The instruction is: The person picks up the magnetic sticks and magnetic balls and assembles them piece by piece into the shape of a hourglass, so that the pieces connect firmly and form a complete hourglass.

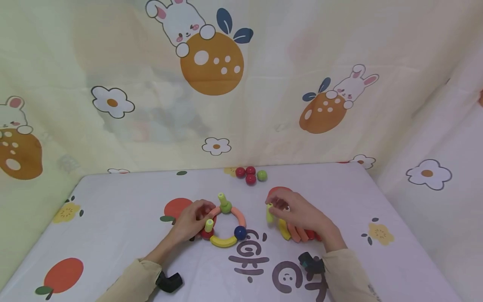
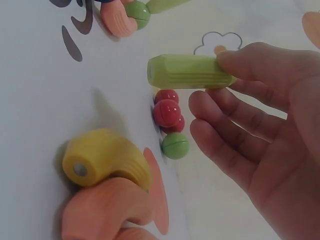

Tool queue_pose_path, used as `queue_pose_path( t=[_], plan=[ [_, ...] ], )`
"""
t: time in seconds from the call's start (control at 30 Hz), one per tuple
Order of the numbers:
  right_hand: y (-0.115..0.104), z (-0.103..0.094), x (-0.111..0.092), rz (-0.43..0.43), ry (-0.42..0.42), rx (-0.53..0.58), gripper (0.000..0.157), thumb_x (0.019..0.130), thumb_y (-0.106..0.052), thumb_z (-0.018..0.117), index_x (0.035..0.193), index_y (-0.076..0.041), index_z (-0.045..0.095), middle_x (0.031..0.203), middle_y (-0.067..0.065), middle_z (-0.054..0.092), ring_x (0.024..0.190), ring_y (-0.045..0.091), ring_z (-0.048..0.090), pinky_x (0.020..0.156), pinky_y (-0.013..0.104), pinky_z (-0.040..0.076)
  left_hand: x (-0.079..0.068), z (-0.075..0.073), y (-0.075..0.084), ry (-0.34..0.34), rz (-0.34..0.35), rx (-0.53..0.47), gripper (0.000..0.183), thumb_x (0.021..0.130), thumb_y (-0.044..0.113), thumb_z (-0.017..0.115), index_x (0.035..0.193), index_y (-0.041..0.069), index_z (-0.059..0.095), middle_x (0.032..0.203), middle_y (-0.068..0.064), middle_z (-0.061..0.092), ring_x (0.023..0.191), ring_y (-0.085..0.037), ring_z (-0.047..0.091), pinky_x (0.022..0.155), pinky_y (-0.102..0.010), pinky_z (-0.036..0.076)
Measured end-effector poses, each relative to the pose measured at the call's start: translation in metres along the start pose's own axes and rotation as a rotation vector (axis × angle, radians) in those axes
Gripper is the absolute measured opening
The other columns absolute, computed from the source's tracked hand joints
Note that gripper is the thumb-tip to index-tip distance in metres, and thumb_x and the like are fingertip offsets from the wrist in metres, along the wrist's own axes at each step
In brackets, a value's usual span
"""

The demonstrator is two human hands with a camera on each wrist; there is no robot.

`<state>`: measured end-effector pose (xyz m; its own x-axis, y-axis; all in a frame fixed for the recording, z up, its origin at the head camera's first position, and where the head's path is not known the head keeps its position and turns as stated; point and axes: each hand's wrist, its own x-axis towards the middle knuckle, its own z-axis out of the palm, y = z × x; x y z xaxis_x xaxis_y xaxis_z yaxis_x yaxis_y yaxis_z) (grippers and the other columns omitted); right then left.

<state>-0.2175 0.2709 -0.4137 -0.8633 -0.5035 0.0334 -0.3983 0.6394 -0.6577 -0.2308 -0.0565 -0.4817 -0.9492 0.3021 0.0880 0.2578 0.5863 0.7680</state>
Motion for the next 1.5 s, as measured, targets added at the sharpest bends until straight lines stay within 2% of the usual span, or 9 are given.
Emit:
queue_pose_path(
  t=[0.4,0.5,0.6,0.73,0.83,0.97,1.07,1.4,1.5],
  plan=[
    [-0.011,0.01,0.002,-0.081,0.062,-0.032,0.02,0.09,-0.027,0.064,0.109,-0.027,0.058,0.099,-0.012,0.057,0.088,0.006,0.057,0.081,0.03,0.052,-0.005,0.007,0.0,0.064,-0.036,-0.108,0.02,0.089,0.025,0.065,0.108,0.018,0.062,0.086,-0.002,0.055,0.055,-0.012,0.05,0.039,-0.022,0.043],
    [-0.015,0.013,0.004,-0.102,0.065,-0.035,0.02,0.09,-0.026,0.064,0.109,-0.027,0.058,0.099,-0.013,0.057,0.088,0.005,0.057,0.082,0.03,0.052,-0.006,0.008,-0.001,0.101,-0.023,-0.128,0.016,0.091,0.028,0.062,0.106,0.022,0.063,0.087,0.001,0.057,0.061,-0.011,0.051,0.047,-0.02,0.045],
    [-0.02,0.017,0.005,-0.11,0.056,-0.018,0.022,0.09,-0.026,0.064,0.11,-0.025,0.058,0.101,-0.012,0.058,0.089,0.005,0.058,0.083,0.029,0.052,-0.005,0.006,-0.004,0.127,0.069,-0.192,0.015,0.095,0.031,0.056,0.105,0.025,0.065,0.091,0.003,0.06,0.074,-0.011,0.053,0.062,-0.021,0.047],
    [-0.025,0.024,0.007,-0.133,0.058,-0.006,0.023,0.09,-0.026,0.065,0.111,-0.025,0.058,0.101,-0.013,0.059,0.088,0.004,0.058,0.083,0.03,0.053,-0.006,0.001,-0.009,0.04,0.294,-0.299,0.018,0.096,0.023,0.055,0.108,0.018,0.067,0.101,0.001,0.064,0.092,-0.013,0.057,0.079,-0.023,0.049],
    [-0.027,0.029,0.01,-0.17,0.073,-0.016,0.023,0.089,-0.025,0.065,0.111,-0.028,0.058,0.1,-0.014,0.058,0.088,0.003,0.058,0.081,0.03,0.053,-0.009,-0.004,-0.012,-0.088,0.403,-0.304,0.019,0.091,0.019,0.062,0.109,0.015,0.067,0.097,0.0,0.064,0.082,-0.011,0.056,0.069,-0.021,0.047],
    [-0.029,0.034,0.011,-0.179,0.071,-0.034,0.024,0.09,-0.026,0.064,0.112,-0.031,0.057,0.101,-0.016,0.057,0.089,0.001,0.057,0.081,0.03,0.052,-0.011,-0.009,-0.015,-0.246,0.344,-0.29,0.023,0.084,0.024,0.072,0.106,0.022,0.068,0.091,0.005,0.063,0.066,-0.008,0.046,0.056,-0.019,0.037],
    [-0.031,0.036,0.011,-0.174,0.068,-0.044,0.026,0.09,-0.024,0.065,0.113,-0.033,0.057,0.101,-0.018,0.056,0.09,0.001,0.056,0.081,0.03,0.053,-0.01,-0.011,-0.018,-0.308,0.272,-0.305,0.023,0.081,0.027,0.074,0.103,0.022,0.068,0.093,0.007,0.065,0.068,-0.007,0.048,0.058,-0.018,0.038],
    [-0.038,0.041,0.014,-0.258,0.081,-0.031,0.027,0.088,-0.016,0.067,0.112,-0.027,0.059,0.1,-0.015,0.056,0.088,0.001,0.056,0.079,0.029,0.053,-0.006,-0.017,-0.024,-0.36,0.299,-0.395,0.026,0.08,0.02,0.075,0.104,0.011,0.068,0.099,-0.003,0.07,0.082,-0.008,0.061,0.069,-0.019,0.05],
    [-0.037,0.043,0.015,-0.284,0.075,-0.043,0.026,0.088,-0.016,0.067,0.112,-0.021,0.061,0.101,-0.013,0.057,0.087,0.001,0.057,0.078,0.027,0.053,-0.007,-0.018,-0.021,-0.359,0.313,-0.39,0.025,0.081,0.019,0.074,0.104,0.011,0.069,0.098,-0.002,0.07,0.079,-0.008,0.058,0.066,-0.018,0.046]
  ],
)
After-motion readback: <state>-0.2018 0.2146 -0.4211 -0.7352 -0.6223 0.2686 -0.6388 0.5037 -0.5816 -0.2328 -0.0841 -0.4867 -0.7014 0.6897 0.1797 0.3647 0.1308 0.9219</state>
